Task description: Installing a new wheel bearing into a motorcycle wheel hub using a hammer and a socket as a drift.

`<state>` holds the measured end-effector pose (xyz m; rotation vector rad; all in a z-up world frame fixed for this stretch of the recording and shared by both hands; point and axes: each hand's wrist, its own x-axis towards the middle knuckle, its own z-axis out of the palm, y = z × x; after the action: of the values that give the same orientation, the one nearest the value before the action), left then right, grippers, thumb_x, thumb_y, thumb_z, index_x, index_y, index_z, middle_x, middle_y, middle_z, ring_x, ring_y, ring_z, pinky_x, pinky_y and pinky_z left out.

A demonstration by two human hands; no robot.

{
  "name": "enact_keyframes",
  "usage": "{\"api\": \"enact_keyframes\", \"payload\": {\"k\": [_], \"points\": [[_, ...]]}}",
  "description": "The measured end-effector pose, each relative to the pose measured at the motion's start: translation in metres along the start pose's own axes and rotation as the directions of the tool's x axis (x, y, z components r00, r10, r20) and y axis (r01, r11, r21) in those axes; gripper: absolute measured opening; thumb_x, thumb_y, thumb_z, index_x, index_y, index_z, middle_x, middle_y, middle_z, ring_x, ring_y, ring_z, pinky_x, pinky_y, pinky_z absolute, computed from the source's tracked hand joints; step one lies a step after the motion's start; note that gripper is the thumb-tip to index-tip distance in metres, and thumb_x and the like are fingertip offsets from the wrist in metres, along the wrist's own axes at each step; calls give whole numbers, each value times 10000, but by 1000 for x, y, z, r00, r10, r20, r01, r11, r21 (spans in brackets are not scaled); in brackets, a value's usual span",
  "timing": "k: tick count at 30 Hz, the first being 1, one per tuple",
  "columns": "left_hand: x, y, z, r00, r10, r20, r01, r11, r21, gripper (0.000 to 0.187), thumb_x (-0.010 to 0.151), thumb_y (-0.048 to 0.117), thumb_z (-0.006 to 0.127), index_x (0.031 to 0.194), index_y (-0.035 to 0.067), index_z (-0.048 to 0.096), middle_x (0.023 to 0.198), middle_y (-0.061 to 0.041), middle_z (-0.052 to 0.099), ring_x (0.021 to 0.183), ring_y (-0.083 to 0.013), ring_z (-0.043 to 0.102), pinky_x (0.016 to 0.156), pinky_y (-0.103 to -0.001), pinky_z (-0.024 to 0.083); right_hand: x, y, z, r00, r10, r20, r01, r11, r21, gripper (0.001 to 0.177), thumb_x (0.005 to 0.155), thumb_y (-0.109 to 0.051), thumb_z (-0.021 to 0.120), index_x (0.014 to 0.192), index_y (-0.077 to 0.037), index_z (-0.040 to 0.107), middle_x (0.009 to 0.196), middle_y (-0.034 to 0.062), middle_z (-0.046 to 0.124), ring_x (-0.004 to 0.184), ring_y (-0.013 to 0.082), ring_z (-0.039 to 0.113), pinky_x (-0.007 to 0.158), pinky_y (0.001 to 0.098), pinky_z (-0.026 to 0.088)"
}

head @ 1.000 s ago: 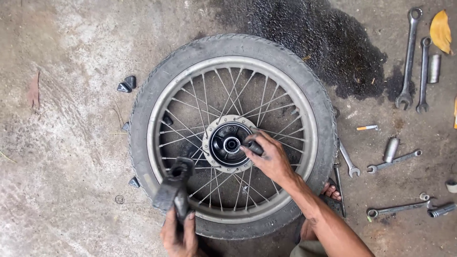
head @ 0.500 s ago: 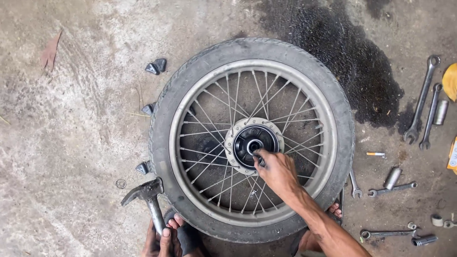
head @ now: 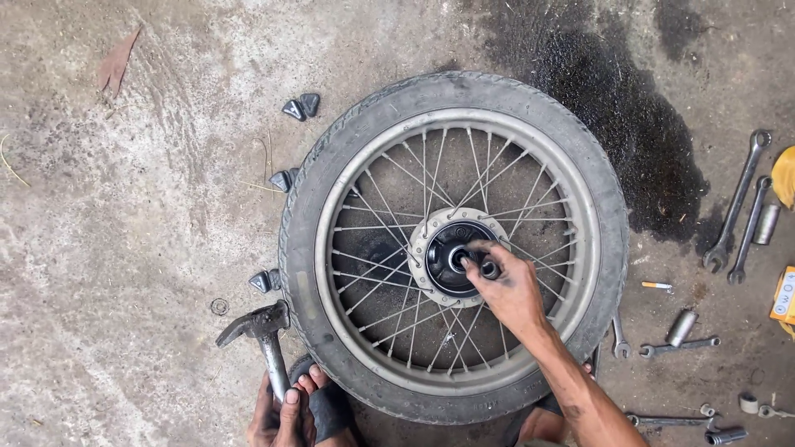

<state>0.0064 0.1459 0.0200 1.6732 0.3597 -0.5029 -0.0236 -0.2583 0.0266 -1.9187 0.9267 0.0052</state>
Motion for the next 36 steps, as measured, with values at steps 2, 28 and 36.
{"api": "enact_keyframes", "payload": {"k": [2,28,36], "points": [[2,-1,0,1000,-6,-12,7,1000,14,535,931,29,544,1453,-68,486,944,-295,770,687,-262,742,596,-303,582,9,-8,5,990,-97,104,117,973,-199,433,838,-210,755,1246,-94,667,636,65,637,277,67,391,210,195,286],[-2,-21,16,995,76,68,-64,984,-164,573,951,22,558,1489,-110,415,947,-234,710,752,-194,706,628,-202,538,4,2,-10,933,-323,157,359,850,-386,411,803,-120,781,1147,64,651,1281,206,650,336,93,528,245,208,506],[-6,30,57,997,47,59,-51,997,60,618,815,9,657,1410,-62,508,553,-95,635,338,-128,509,287,-241,381,-1,-8,1,938,-304,169,346,767,-541,442,809,-150,767,1160,88,645,1093,224,634,413,177,628,347,264,583]]}}
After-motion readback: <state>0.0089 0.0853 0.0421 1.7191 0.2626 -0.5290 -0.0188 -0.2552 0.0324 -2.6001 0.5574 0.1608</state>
